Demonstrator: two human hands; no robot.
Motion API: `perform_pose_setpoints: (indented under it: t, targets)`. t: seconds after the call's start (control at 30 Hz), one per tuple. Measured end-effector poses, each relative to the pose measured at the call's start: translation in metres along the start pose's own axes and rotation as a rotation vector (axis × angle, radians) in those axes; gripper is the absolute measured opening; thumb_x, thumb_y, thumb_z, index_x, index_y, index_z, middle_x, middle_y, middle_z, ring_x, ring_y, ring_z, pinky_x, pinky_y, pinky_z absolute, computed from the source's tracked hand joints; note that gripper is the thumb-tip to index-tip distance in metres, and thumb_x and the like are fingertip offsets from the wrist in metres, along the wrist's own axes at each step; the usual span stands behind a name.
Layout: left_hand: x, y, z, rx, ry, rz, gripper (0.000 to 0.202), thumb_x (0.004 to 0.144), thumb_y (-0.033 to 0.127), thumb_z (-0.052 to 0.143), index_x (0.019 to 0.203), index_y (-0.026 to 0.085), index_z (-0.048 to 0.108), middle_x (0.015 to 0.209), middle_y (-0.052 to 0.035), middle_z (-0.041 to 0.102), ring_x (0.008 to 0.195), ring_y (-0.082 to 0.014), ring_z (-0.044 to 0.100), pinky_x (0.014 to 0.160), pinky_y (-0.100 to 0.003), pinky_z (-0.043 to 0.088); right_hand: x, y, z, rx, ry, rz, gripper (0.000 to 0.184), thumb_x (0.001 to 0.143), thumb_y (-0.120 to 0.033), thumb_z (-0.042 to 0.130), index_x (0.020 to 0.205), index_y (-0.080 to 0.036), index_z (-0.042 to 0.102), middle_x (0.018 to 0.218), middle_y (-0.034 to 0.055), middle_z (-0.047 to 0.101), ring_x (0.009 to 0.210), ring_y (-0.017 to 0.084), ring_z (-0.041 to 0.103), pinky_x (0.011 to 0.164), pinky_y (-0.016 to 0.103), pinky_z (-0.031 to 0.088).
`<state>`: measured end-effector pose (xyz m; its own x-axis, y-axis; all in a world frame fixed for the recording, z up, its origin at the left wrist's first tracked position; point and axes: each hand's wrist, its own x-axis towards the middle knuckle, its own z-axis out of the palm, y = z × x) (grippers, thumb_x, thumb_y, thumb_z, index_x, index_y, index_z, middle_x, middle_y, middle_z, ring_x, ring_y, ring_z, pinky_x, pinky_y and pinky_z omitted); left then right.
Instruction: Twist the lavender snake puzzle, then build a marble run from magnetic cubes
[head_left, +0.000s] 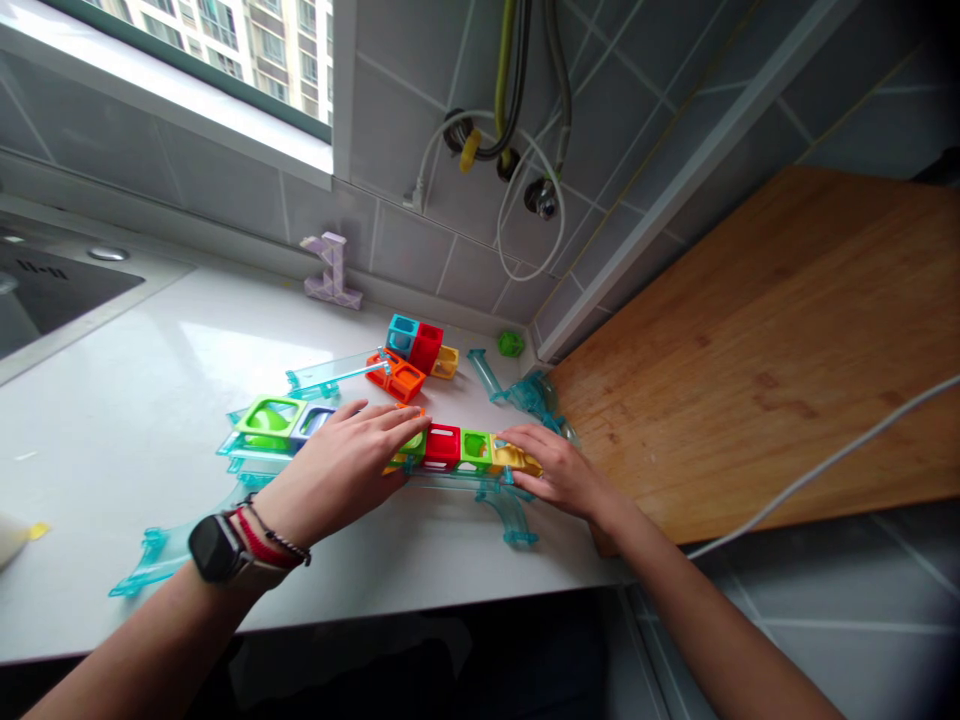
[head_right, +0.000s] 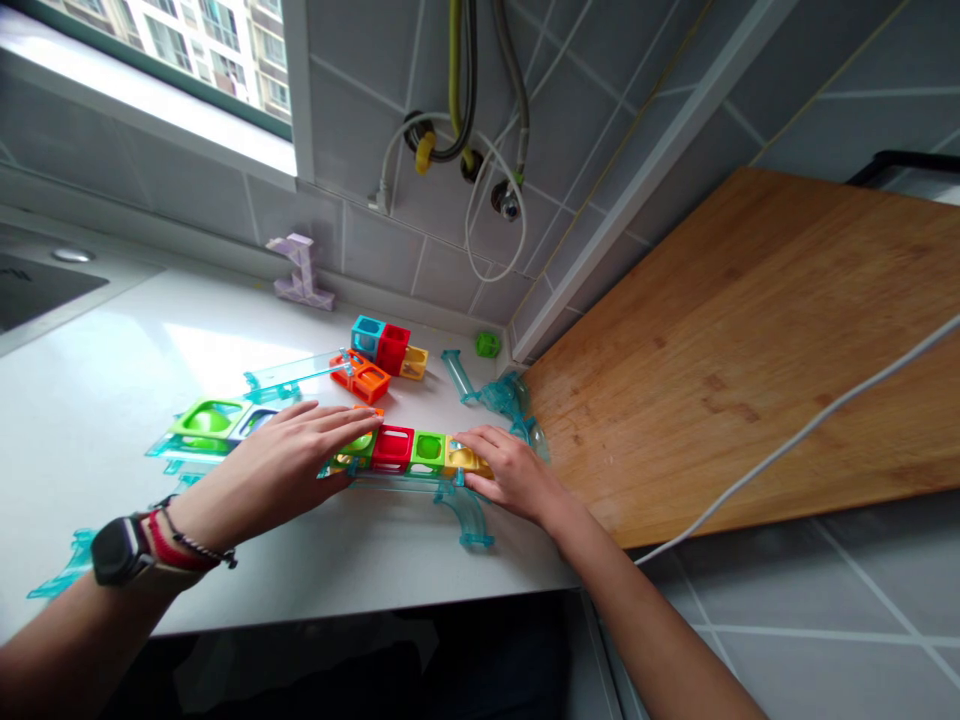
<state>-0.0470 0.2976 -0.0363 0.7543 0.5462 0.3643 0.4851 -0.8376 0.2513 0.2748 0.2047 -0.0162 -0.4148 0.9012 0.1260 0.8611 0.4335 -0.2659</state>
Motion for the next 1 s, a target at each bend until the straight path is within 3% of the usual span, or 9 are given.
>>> perform_pose_setpoints:
  t: [0.47,1.0]
  targets:
    - [-0.003,-0.006,-0.001,-0.003,-0.013,0.045,0.057,0.088,0.021,0.06,0.145,0.023,0.054,0.147,-0.0094,0.061,0.129,-0.0289,0.06,0.111,-0.048,0.04,0.009,-0.006,0.008,-0.083,0.032,0.0,0.057,0.088,-0.024,0.071,0.142,-0.023,0.053,0.131,0.0113,0.066,0.119,0.028,0.063,0.103,0.045,0.053]
    - [-0.005,-0.008,-0.002,-0.004,-0.011,0.057,0.066,0.086,0.018,0.057,0.15,0.021,0.045,0.148,-0.0104,0.059,0.129,-0.0278,0.059,0.11,-0.045,0.041,0.011,-0.01,0.01,-0.129,0.055,0.024,0.058,0.087,-0.028,0.073,0.141,-0.022,0.054,0.127,0.0118,0.067,0.117,0.029,0.064,0.101,0.046,0.053]
